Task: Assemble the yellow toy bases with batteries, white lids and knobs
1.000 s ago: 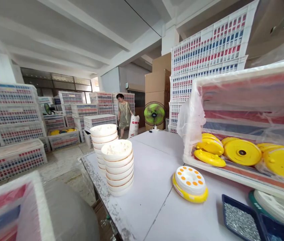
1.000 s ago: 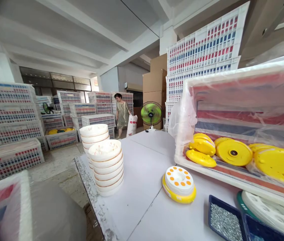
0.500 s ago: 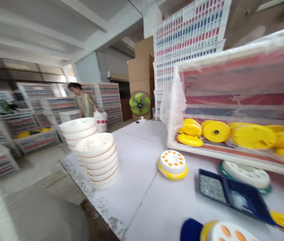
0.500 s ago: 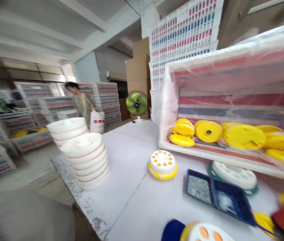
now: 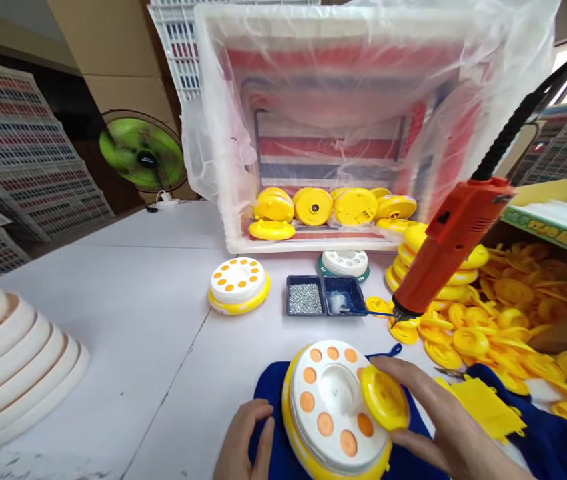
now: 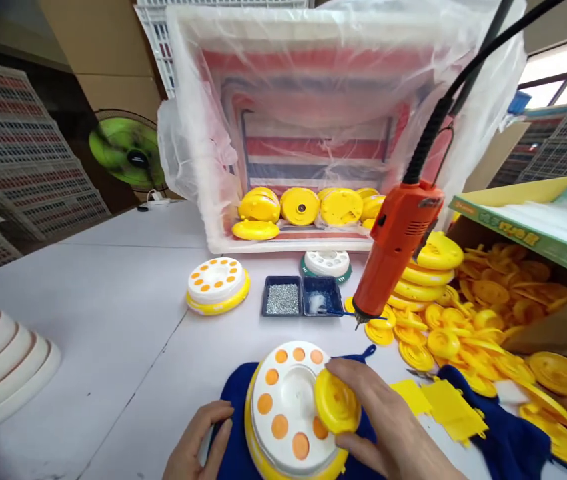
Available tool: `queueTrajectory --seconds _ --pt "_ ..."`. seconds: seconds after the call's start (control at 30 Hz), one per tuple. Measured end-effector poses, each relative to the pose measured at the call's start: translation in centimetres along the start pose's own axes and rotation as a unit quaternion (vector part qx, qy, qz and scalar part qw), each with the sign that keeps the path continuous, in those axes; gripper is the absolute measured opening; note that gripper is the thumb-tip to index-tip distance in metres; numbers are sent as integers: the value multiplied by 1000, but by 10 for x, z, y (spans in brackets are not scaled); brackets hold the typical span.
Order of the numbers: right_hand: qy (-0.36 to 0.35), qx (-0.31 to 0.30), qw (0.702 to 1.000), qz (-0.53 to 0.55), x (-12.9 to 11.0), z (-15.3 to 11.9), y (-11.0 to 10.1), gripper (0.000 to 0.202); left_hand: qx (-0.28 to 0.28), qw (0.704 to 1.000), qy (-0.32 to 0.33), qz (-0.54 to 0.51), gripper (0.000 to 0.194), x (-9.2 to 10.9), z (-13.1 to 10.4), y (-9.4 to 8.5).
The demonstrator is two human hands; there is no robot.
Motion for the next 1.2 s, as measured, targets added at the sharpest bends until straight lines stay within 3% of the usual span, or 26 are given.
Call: queueTrajectory --seconds 0.1,0.23,0.47,0.73,0.87,1.03,1.2 --pt "-13 -62 998 -6 -21 18 18 71 4 988 115 106 15 -5 -11 19" --pt "-35 -104 994 -20 -36 40 34 80 -11 970 173 170 14 -6 -17 30" --pt "-53 -125 991 -19 -46 55 38 83 -16 969 174 178 15 -7 -19 28" --pt "-47 -100 993 -48 -44 54 49 80 -26 968 175 178 16 -9 -19 30" --pt "-41 -87 995 -37 -41 51 43 84 -27 968 174 179 16 -8 -20 30" --pt "-66 -105 992 -8 -44 52 25 50 -28 969 167 180 16 -9 -20 31" --pt "-90 -134 987 16 -46 58 28 32 -21 969 171 178 16 -5 -18 30"
Point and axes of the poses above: each hand's wrist, its own z-axis towards the middle knuckle, its own y-axis out of the palm, x = y × z, the point moved 5 cm from there along z, towards the middle knuckle, and after that the axes turned 11 degrees about y, right-handed, at the moved point
